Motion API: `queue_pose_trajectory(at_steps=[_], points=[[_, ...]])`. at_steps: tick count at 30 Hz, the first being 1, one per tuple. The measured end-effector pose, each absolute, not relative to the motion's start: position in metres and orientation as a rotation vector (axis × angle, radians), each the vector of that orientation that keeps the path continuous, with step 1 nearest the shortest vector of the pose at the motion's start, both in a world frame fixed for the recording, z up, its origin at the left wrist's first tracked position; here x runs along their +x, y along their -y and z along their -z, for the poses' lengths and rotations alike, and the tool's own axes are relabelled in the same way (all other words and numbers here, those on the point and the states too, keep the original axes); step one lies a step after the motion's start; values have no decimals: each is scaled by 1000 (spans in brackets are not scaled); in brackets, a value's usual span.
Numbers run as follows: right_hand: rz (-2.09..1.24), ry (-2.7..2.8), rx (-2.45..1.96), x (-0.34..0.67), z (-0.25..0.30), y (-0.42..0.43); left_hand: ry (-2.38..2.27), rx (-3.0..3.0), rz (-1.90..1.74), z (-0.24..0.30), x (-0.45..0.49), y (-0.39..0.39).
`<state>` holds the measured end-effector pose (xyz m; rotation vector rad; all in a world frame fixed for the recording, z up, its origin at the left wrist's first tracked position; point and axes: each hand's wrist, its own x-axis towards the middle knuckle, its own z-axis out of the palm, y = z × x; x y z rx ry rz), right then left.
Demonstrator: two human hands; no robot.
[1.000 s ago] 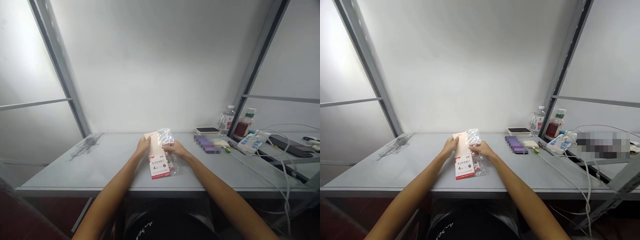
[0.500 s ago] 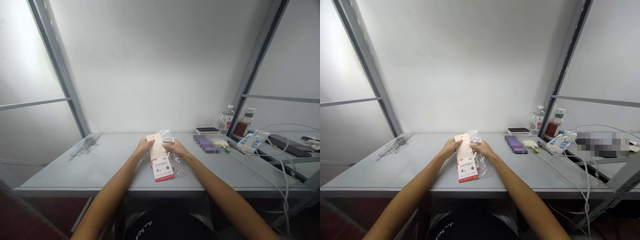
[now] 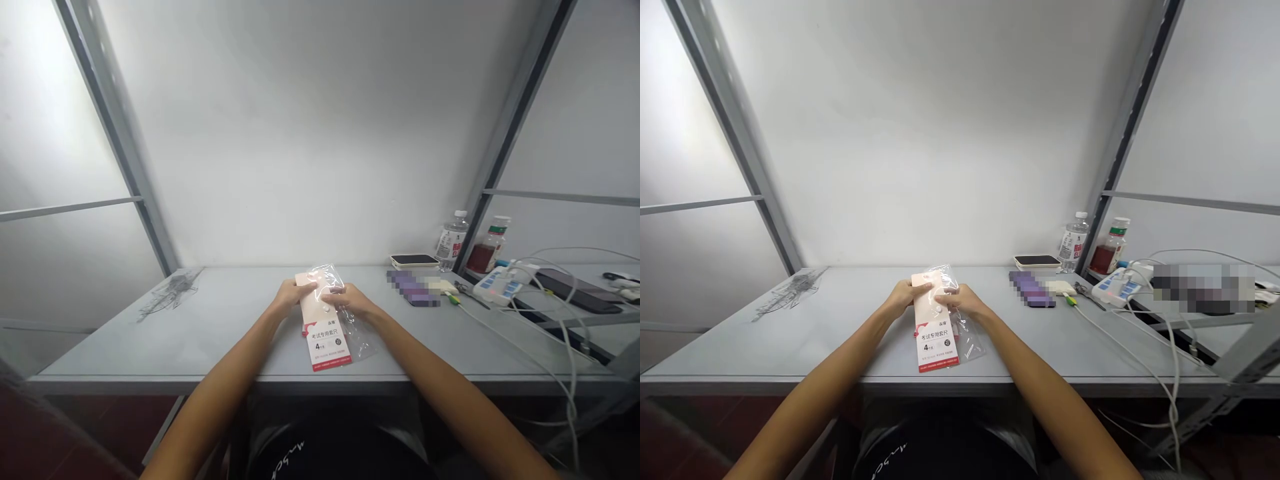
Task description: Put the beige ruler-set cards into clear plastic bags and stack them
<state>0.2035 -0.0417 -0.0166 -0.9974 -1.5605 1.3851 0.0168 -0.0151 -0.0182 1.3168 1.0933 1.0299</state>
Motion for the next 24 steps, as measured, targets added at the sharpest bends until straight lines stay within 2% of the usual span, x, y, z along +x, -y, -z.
queue_pose_trajectory(at_steps=[10,24], points=[[-1291,1343,-992,210,22,27,-1003,1442,-871,17,22,21],[-1403,1266,-895,214,18,27,-793,1536,-781,5,19,31]])
